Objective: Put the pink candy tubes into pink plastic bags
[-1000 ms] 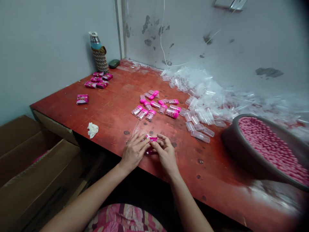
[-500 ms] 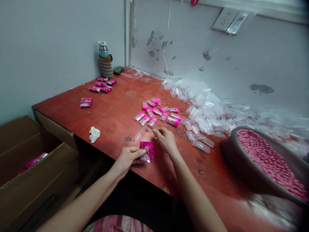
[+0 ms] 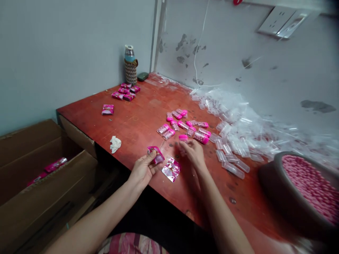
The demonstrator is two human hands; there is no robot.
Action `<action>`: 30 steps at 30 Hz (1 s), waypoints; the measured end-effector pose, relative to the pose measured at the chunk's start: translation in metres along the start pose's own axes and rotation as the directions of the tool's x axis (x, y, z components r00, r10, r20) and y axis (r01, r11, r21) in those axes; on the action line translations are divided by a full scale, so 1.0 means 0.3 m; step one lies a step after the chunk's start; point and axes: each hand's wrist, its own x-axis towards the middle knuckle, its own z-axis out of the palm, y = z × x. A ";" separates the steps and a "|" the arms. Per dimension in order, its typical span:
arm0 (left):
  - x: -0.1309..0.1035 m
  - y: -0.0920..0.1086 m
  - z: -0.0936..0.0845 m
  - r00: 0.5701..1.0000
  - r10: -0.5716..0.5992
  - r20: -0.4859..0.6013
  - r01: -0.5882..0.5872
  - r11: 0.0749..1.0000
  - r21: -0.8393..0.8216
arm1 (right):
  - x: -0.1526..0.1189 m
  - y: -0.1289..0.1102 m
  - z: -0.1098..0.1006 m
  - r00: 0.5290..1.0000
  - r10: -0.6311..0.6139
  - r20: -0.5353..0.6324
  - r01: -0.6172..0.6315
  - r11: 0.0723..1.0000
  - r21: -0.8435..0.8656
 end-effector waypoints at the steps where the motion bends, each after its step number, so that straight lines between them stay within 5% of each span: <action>1: 0.005 -0.007 0.006 1.000 -0.003 0.002 0.003 1.000 -0.029 | -0.063 0.000 -0.008 0.999 0.023 0.034 -0.026 0.995 0.099; 5: 0.021 -0.043 0.030 1.000 -0.010 0.017 0.011 0.995 -0.100 | -0.310 -0.009 0.002 0.981 0.058 0.183 -0.127 0.911 0.393; 9: 0.015 -0.079 0.060 0.999 -0.029 0.045 0.034 0.993 -0.117 | -0.424 -0.015 0.045 0.986 0.102 0.132 -0.151 0.881 0.449; 19: -0.047 -0.112 0.123 0.974 0.055 0.220 -0.070 0.996 0.058 | -0.416 0.018 0.050 0.992 0.076 0.099 -0.118 0.832 0.541; 30: -0.055 -0.084 0.133 0.942 -0.065 0.329 -0.041 0.952 0.304 | -0.415 0.027 0.046 0.999 0.040 0.031 -0.050 0.854 0.518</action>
